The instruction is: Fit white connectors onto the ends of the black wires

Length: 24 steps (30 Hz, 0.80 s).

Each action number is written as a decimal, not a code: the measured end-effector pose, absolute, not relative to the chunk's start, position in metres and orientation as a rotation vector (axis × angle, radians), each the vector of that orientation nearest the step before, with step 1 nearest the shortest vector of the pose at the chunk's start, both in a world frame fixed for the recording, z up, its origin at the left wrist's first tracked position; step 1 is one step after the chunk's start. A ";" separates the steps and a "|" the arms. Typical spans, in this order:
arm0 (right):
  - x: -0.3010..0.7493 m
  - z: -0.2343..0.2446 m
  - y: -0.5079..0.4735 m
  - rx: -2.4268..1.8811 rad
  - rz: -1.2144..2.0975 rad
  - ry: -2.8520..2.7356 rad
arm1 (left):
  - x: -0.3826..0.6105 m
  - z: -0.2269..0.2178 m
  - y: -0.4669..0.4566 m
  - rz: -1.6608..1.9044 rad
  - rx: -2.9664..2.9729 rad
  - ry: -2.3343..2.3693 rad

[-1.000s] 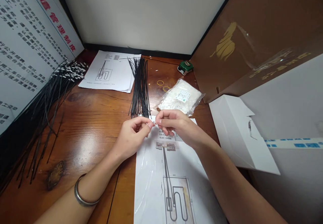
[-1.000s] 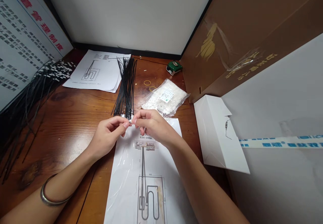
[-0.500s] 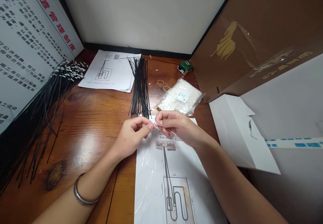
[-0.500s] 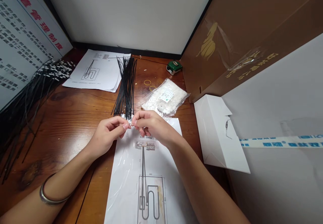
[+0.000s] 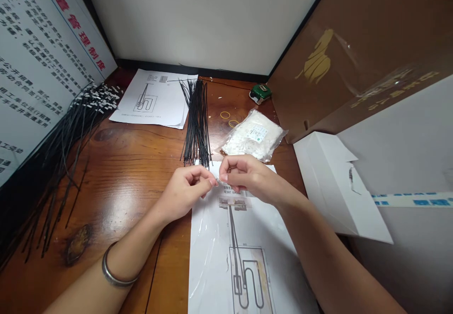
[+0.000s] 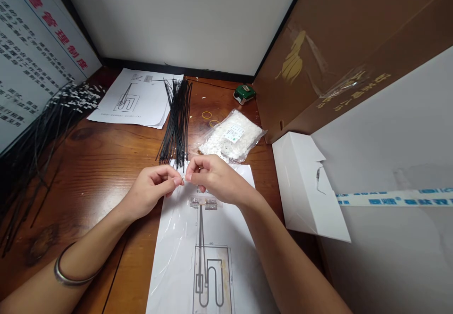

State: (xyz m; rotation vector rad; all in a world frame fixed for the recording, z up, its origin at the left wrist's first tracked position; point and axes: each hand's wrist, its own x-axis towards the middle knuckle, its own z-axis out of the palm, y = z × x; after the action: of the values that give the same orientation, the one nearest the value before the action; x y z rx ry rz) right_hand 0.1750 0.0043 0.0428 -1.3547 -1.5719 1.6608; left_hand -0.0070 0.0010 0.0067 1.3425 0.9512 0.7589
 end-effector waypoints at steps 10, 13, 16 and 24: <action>0.174 0.040 0.003 -1.465 1.535 -1.668 | -0.008 0.005 0.001 0.747 1.368 0.979; 0.174 0.040 0.004 -1.471 1.503 -1.596 | -0.006 0.007 0.001 0.798 1.366 0.987; 0.173 0.041 0.005 -1.465 1.482 -1.527 | -0.005 0.007 0.000 0.833 1.356 1.012; 0.171 0.041 0.004 -1.473 1.436 -1.503 | -0.003 0.007 -0.001 0.864 1.348 1.053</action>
State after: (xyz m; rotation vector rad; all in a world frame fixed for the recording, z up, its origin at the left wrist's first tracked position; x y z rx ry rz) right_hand 0.1706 0.0043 0.0409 -1.4728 -1.5029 1.4358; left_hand -0.0028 -0.0007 0.0070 1.3477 1.0534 0.8645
